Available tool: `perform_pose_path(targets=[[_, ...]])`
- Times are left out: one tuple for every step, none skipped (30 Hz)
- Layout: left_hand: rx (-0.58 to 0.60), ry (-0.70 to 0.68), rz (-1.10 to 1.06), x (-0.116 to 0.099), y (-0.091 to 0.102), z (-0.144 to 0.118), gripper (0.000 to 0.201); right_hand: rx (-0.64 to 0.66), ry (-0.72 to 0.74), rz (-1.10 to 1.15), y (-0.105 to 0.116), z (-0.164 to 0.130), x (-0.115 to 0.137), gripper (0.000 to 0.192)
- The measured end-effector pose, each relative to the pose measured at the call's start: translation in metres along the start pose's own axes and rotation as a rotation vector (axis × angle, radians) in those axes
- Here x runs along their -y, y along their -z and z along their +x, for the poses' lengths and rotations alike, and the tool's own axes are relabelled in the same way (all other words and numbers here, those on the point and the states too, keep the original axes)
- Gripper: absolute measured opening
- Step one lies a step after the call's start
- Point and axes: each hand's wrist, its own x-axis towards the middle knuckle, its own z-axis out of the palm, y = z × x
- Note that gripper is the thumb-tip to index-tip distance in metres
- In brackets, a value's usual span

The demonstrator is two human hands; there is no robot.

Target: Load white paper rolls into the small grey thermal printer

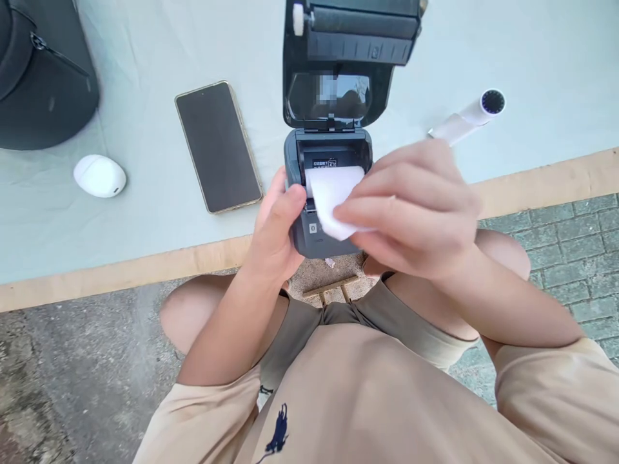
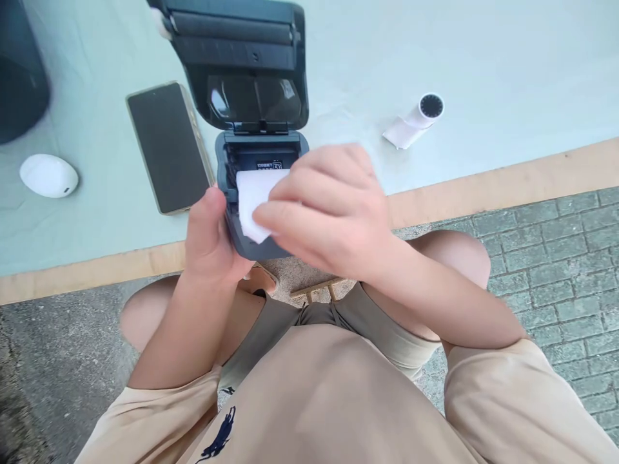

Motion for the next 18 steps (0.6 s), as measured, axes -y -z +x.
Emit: perform_pose_path(targets=[[0.012,-0.006,-0.003,0.0,0.001,0.0,0.035,0.008,-0.001,0.012,-0.001,-0.001,0.004,0.008],[0.018,-0.015,0.002,-0.001,0.001,0.001,0.035,0.014,-0.01,0.03,-0.002,-0.002,0.007,0.008],[0.018,-0.026,0.013,-0.001,0.002,0.001,0.035,0.014,-0.023,0.053,-0.002,-0.002,0.009,0.012],[0.009,-0.037,0.028,-0.001,0.002,0.001,0.036,0.01,-0.048,0.072,-0.002,-0.002,0.009,0.014],[-0.001,-0.047,0.046,-0.001,0.002,0.001,0.037,0.011,-0.084,0.085,-0.001,-0.002,0.008,0.014],[-0.012,-0.057,0.066,0.0,0.001,0.001,0.038,0.013,-0.13,0.091,0.0,-0.002,0.007,0.011],[-0.019,-0.06,0.085,0.0,0.001,0.001,0.041,0.023,-0.184,0.087,0.002,-0.001,0.005,0.011],[-0.024,-0.061,0.102,0.0,0.001,0.001,0.043,0.043,-0.233,0.082,0.003,-0.001,0.003,0.014],[-0.026,-0.06,0.114,0.0,0.002,0.001,0.045,0.073,-0.275,0.087,0.005,-0.001,0.002,0.017],[-0.023,-0.061,0.121,0.001,0.002,0.001,0.045,0.109,-0.305,0.1,0.006,-0.001,0.001,0.02],[-0.017,-0.07,0.124,0.001,0.003,0.001,0.045,0.138,-0.314,0.126,0.006,-0.002,0.0,0.023],[-0.015,-0.072,0.128,0.001,0.004,0.001,0.045,0.142,-0.31,0.159,0.006,-0.002,-0.002,0.026],[-0.014,-0.074,0.135,0.001,0.005,0.001,0.044,0.119,-0.314,0.193,0.005,-0.002,-0.003,0.03],[-0.01,-0.072,0.148,0.001,0.006,0.002,0.044,0.072,-0.334,0.224,0.004,-0.003,-0.005,0.034],[-0.002,-0.067,0.164,0.001,0.007,0.002,0.047,0.018,-0.366,0.255,0.002,-0.002,-0.007,0.04],[0.012,-0.06,0.18,0.001,0.009,0.002,0.051,-0.035,-0.4,0.294,0.0,-0.001,-0.01,0.046],[0.028,-0.051,0.194,0.002,0.01,0.002,0.055,-0.048,-0.44,0.333,-0.001,0.0,-0.012,0.053],[0.043,-0.042,0.206,0.002,0.012,0.002,0.059,-0.019,-0.479,0.373,-0.002,0.002,-0.015,0.057]])
